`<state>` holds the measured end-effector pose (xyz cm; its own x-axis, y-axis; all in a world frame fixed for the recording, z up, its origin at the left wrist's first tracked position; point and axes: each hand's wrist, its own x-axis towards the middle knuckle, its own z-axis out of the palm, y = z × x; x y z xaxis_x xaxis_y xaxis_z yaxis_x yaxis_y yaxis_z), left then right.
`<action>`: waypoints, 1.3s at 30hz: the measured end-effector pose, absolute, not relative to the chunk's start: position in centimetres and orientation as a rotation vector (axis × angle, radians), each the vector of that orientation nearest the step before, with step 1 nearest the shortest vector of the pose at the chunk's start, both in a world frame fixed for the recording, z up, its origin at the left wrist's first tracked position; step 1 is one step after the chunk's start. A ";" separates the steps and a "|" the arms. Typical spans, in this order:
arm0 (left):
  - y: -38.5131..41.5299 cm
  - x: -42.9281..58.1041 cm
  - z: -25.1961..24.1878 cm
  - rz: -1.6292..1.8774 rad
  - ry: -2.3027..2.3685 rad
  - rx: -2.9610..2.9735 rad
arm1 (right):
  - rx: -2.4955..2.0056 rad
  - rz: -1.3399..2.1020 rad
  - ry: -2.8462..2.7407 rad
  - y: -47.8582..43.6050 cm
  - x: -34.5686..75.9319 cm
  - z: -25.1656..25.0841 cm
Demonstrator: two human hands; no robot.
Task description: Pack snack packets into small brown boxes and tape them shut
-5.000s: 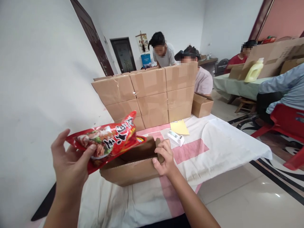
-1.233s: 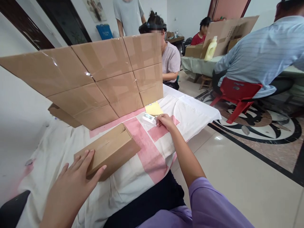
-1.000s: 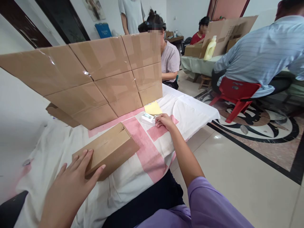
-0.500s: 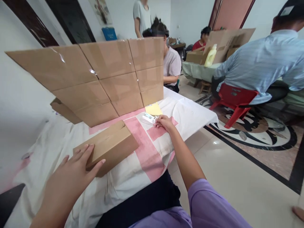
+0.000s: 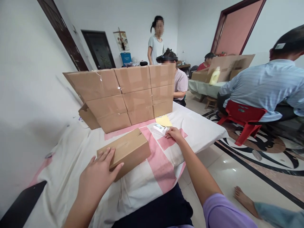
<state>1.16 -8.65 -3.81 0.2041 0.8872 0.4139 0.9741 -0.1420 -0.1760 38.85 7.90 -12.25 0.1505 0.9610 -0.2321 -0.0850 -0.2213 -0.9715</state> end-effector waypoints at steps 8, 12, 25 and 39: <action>-9.0 3.2 -4.0 -0.377 -1.821 -1.933 | -1.234 1.202 -0.906 4.9 36.5 -10.8; -8.9 1.7 -3.7 -0.398 -1.744 -2.024 | -1.143 1.266 -0.986 3.7 34.1 -8.4; -8.5 1.4 -5.4 -0.485 -1.633 -2.168 | -0.875 1.397 -1.417 1.2 27.9 1.0; -9.5 3.8 -5.3 -0.572 -1.595 -2.214 | -1.062 1.540 -1.865 1.3 23.7 5.2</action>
